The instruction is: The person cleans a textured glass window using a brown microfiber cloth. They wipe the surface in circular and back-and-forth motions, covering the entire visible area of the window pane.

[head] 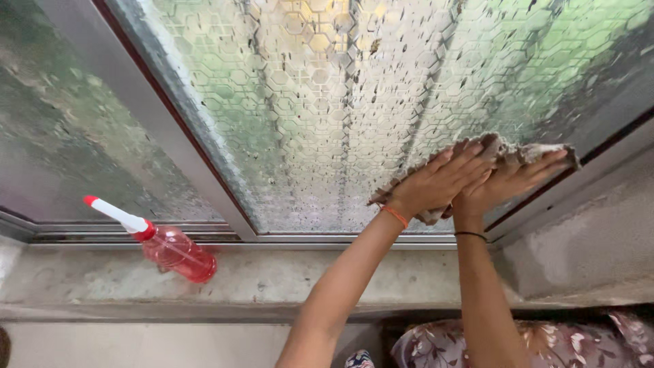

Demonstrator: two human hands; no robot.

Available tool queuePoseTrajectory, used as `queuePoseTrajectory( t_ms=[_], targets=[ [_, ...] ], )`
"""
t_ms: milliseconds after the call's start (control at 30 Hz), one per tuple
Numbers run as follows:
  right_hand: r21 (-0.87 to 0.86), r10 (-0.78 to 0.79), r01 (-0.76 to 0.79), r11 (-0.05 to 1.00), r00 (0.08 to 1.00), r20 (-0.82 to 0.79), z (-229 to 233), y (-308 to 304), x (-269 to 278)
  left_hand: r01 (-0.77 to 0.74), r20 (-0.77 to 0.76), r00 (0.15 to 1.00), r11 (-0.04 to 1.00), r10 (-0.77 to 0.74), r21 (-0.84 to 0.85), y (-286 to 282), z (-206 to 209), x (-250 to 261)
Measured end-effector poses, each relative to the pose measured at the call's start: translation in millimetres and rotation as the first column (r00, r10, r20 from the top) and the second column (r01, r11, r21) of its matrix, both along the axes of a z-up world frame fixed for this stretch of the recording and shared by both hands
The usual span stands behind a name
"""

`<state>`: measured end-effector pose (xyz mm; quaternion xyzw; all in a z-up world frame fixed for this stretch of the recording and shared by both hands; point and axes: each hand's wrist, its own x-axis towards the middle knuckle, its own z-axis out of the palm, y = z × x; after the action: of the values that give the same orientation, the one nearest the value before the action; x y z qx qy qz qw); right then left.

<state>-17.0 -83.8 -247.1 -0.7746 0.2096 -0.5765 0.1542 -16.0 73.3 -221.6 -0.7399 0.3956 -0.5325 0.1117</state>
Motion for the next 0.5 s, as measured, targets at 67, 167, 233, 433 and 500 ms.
queuePoseTrajectory(
  t_ms=[67,167,233,433,500],
  targets=[
    [0.216,0.14,-0.173,0.961,0.977,0.16,-21.7,-0.9,7.2,-0.002,-0.024,1.0,0.997,0.004,0.075,-2.3,-18.8,-1.4],
    [0.223,0.169,-0.192,0.956,0.978,0.119,-58.4,3.1,-2.6,-0.042,-0.043,0.998,0.981,0.051,0.187,-1.7,-43.9,-7.1],
    [0.117,0.166,-0.166,0.979,0.986,0.015,-85.6,8.0,-17.3,-0.07,-0.047,0.996,0.974,0.082,0.215,-4.9,-61.1,-12.6],
    [0.191,0.329,-0.293,0.937,0.924,-0.193,-172.9,12.3,-54.2,-0.07,-0.253,0.958,0.963,0.138,0.261,-13.8,-126.8,-28.7],
    [0.281,0.362,-0.286,0.916,0.891,-0.273,-190.1,13.0,-67.2,-0.141,-0.226,0.95,0.941,0.216,0.308,-16.8,-151.1,-31.6]
  ],
)
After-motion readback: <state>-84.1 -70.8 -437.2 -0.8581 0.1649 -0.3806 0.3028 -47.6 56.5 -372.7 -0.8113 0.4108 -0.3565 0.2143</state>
